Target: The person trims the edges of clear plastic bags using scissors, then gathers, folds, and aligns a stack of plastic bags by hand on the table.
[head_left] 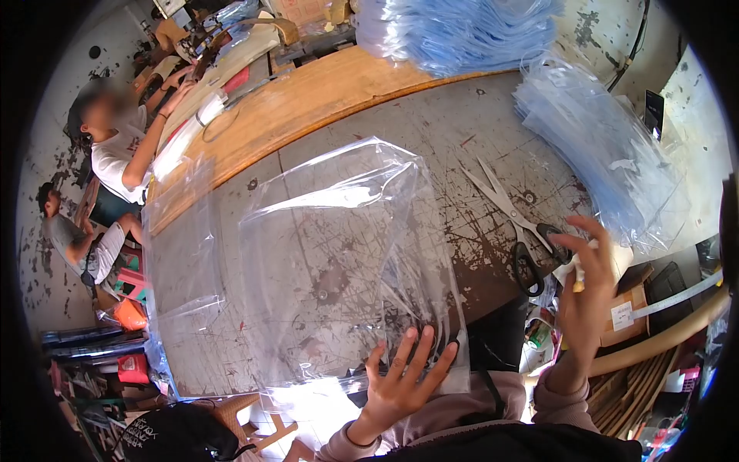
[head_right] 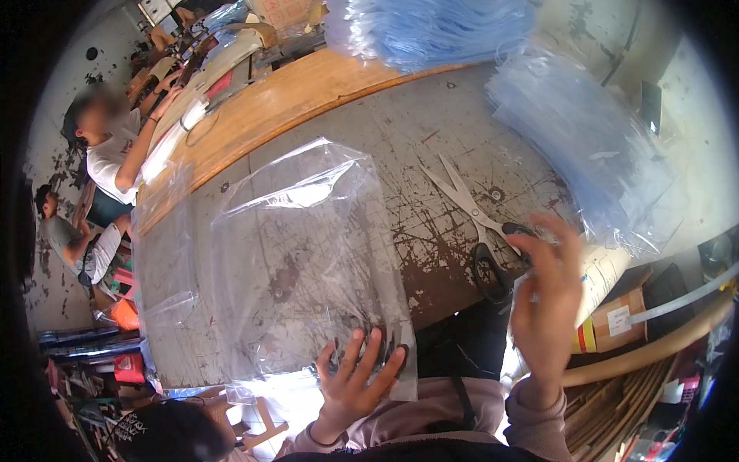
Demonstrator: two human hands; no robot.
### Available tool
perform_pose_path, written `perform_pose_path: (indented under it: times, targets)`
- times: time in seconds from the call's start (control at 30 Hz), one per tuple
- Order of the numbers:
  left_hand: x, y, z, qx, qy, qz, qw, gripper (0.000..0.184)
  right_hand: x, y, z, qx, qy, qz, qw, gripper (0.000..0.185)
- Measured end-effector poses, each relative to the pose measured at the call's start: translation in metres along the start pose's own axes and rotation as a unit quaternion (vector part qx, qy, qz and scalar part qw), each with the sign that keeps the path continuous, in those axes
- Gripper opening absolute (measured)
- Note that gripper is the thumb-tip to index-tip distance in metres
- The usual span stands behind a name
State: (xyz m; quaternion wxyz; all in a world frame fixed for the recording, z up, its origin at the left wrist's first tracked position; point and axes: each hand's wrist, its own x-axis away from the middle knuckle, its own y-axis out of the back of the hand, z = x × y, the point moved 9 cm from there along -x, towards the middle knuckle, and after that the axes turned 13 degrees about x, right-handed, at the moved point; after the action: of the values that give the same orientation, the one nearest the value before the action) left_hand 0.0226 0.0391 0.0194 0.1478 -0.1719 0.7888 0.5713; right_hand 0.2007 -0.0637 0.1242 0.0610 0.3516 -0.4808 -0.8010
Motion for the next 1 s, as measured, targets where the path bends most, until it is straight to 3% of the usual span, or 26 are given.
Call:
perform_pose_path:
  times: [0.1,0.17,0.2,0.27,0.3,0.53,0.6,0.63,0.7,0.73,0.77,0.8,0.83,0.97,1.0]
  targets:
    - [0.007,-0.006,-0.008,0.018,0.007,-0.024,1.000,0.029,-0.004,-0.046,0.020,-0.118,0.040,0.047,0.991,0.032]
    - [0.015,-0.018,-0.026,0.035,-0.042,0.016,0.998,0.033,-0.006,-0.076,0.025,-0.324,-0.037,0.080,0.942,0.028]
    - [0.018,-0.024,-0.032,0.030,-0.041,0.012,0.999,0.033,-0.006,-0.081,0.026,-0.327,-0.032,0.079,0.941,0.028]
    - [0.023,-0.034,-0.047,0.107,-0.041,-0.006,0.993,0.039,-0.004,-0.097,0.016,-0.422,-0.122,0.099,0.893,0.028]
    - [0.021,-0.036,-0.050,0.159,-0.021,-0.007,0.987,0.047,-0.005,-0.093,0.015,-0.468,-0.128,0.064,0.872,0.025]
    - [0.032,-0.055,-0.075,0.279,-0.114,0.148,0.942,0.050,0.007,-0.067,-0.001,-0.419,-0.139,0.013,0.897,0.015]
    - [0.039,-0.031,-0.063,0.316,-0.145,0.156,0.925,0.046,0.014,-0.057,0.002,-0.400,-0.152,0.010,0.904,0.011]
    - [0.041,-0.014,-0.058,0.351,-0.177,0.166,0.904,0.042,0.018,-0.053,0.007,-0.339,-0.117,0.025,0.933,0.009]
    - [0.005,0.059,-0.030,0.388,-0.094,0.067,0.914,0.041,0.027,-0.047,0.019,-0.290,-0.083,0.040,0.953,0.009]
    - [0.001,0.086,-0.021,0.301,-0.089,0.009,0.949,0.038,0.028,-0.046,0.024,-0.294,-0.078,0.041,0.952,0.009]
    - [-0.003,0.114,-0.011,0.211,-0.073,-0.046,0.974,0.037,0.027,-0.034,0.040,-0.283,-0.002,0.017,0.959,0.012]
    - [-0.022,0.138,-0.005,0.182,-0.080,-0.159,0.967,0.039,0.028,-0.023,0.055,-0.270,0.074,-0.009,0.960,0.015]
    - [-0.038,0.151,0.002,0.175,-0.033,-0.204,0.963,0.040,0.027,-0.016,0.068,-0.275,0.121,-0.004,0.954,0.017]
    - [-0.093,0.157,0.007,0.116,-0.023,-0.171,0.978,0.036,0.029,-0.011,0.091,-0.318,0.181,0.009,0.931,0.016]
    - [-0.099,0.148,0.009,0.115,-0.012,-0.111,0.987,0.040,0.028,-0.010,0.090,-0.318,0.183,0.005,0.930,0.016]
